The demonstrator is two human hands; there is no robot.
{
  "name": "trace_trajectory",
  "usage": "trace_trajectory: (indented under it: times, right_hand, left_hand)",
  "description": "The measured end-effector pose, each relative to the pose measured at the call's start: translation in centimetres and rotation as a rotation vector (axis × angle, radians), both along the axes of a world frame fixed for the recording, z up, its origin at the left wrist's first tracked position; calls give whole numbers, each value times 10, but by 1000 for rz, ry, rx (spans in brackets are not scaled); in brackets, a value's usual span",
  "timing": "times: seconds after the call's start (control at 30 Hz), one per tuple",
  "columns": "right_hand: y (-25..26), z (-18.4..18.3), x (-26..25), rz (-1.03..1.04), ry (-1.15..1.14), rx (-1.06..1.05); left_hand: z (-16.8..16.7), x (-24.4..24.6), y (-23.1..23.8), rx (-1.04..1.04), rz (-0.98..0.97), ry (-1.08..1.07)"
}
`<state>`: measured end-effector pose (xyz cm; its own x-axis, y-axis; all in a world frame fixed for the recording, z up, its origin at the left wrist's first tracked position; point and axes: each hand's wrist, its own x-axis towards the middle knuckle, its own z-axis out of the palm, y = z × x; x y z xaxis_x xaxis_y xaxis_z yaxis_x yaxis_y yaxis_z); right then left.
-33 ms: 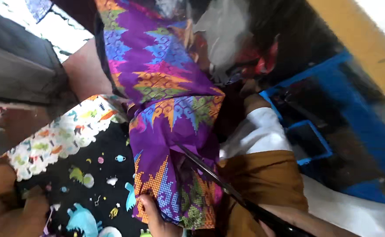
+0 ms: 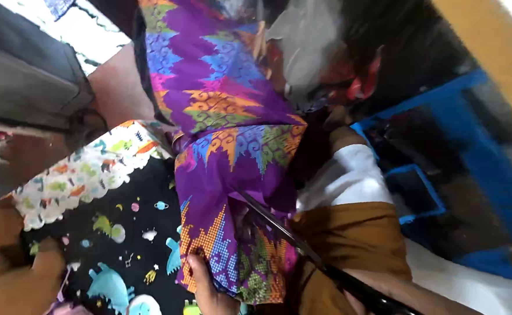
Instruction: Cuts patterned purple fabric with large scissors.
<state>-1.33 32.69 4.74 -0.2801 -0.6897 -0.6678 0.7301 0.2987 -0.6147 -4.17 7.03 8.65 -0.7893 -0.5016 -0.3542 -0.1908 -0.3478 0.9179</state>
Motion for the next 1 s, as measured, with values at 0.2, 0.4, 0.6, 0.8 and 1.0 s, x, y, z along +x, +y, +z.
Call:
trace_trajectory:
  times: [0.2, 0.4, 0.6, 0.8, 1.0]
  right_hand:
    - [-15, -13, -12, 63, 52, -39]
    - [-27, -13, -18, 87, 115, -64]
    - [-24, -21, -23, 56, 117, -29]
    - [-16, -25, -73, 291, 302, -30]
    - [-19, -19, -136, 531, 486, -64]
  left_hand:
    - [-56, 60, -33, 18, 76, -76]
    - [-56, 60, -38, 14, 102, -74]
    - [-58, 59, -46, -51, 96, -72]
    - [-50, 66, -76, -230, 15, -138]
    - [-43, 81, -118, -344, -146, -104]
